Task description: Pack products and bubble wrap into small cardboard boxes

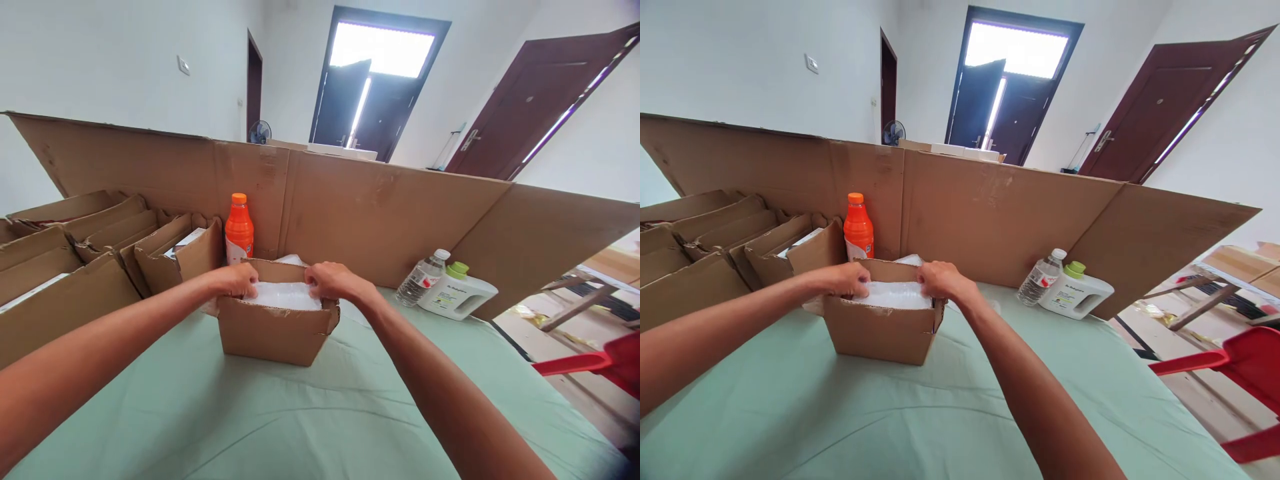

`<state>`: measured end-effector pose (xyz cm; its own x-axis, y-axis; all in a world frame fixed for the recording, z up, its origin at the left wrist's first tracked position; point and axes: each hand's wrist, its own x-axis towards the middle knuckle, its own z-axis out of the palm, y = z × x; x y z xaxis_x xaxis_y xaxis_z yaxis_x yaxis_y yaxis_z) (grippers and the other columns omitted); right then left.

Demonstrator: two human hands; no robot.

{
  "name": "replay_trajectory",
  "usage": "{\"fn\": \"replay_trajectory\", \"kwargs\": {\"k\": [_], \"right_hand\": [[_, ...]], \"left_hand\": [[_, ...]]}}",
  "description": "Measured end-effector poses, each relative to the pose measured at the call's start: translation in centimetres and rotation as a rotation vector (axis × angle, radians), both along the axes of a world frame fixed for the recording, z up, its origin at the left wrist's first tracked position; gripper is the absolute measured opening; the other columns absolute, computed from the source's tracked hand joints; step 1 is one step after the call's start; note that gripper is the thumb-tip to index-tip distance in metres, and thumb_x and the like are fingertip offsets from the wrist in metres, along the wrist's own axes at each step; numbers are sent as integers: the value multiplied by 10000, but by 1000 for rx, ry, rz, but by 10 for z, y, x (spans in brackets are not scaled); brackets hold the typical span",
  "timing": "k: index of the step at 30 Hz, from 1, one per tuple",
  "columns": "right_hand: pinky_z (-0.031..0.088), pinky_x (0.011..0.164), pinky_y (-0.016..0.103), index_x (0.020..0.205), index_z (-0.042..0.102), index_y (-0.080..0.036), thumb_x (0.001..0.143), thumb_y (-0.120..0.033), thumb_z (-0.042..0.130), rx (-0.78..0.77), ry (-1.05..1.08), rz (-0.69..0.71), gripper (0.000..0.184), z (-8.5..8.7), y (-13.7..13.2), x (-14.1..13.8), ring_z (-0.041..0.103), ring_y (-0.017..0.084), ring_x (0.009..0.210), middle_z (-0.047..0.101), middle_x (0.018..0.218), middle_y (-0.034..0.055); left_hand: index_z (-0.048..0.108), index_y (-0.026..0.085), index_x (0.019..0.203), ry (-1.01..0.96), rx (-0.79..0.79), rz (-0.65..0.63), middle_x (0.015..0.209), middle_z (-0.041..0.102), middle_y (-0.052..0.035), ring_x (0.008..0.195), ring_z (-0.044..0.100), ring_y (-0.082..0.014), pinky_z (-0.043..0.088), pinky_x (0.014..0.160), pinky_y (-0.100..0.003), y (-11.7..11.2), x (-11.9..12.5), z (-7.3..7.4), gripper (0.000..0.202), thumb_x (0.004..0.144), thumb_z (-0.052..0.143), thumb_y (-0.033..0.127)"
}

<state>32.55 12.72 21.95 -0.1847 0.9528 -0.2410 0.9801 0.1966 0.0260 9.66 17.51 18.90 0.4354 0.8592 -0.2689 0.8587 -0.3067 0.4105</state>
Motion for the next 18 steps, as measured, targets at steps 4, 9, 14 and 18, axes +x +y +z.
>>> {"fn": "replay_trajectory", "kwargs": {"k": [4, 9, 14, 18], "right_hand": [[480, 770, 325, 1016, 739, -167, 817, -99, 628, 33, -121, 23, 238, -4, -17, -15, 694, 303, 1027, 752, 1068, 154], [469, 756, 337, 1140, 703, -182, 904, -252, 595, 150, -156, 25, 269, 10, -30, -11, 694, 305, 999, 749, 1068, 151], [441, 713, 263, 1003, 760, -235, 917, -177, 529, -10, 51, 169, 253, 9, -17, -18, 698, 220, 945, 772, 1024, 48], [454, 764, 234, 1054, 760, -248, 891, -118, 527, -9, 134, 164, 313, 11, -25, -12, 689, 186, 980, 768, 1088, 8]], "left_hand": [[669, 196, 774, 103, 128, -21, 777, 701, -46, 781, 656, -251, 460, 663, -300, -12, 1, 5, 197, 581, 700, 223], [672, 190, 966, 52, 334, -22, 932, 703, -103, 959, 635, -299, 452, 811, -365, -21, -11, 27, 269, 755, 586, 333], [686, 186, 870, -117, 130, -313, 871, 704, -37, 792, 622, -189, 453, 691, -256, -19, -2, 24, 339, 875, 446, 426], [697, 192, 873, -206, 37, -364, 891, 713, -46, 810, 644, -196, 486, 687, -257, -23, -14, 26, 494, 937, 350, 537]]}}
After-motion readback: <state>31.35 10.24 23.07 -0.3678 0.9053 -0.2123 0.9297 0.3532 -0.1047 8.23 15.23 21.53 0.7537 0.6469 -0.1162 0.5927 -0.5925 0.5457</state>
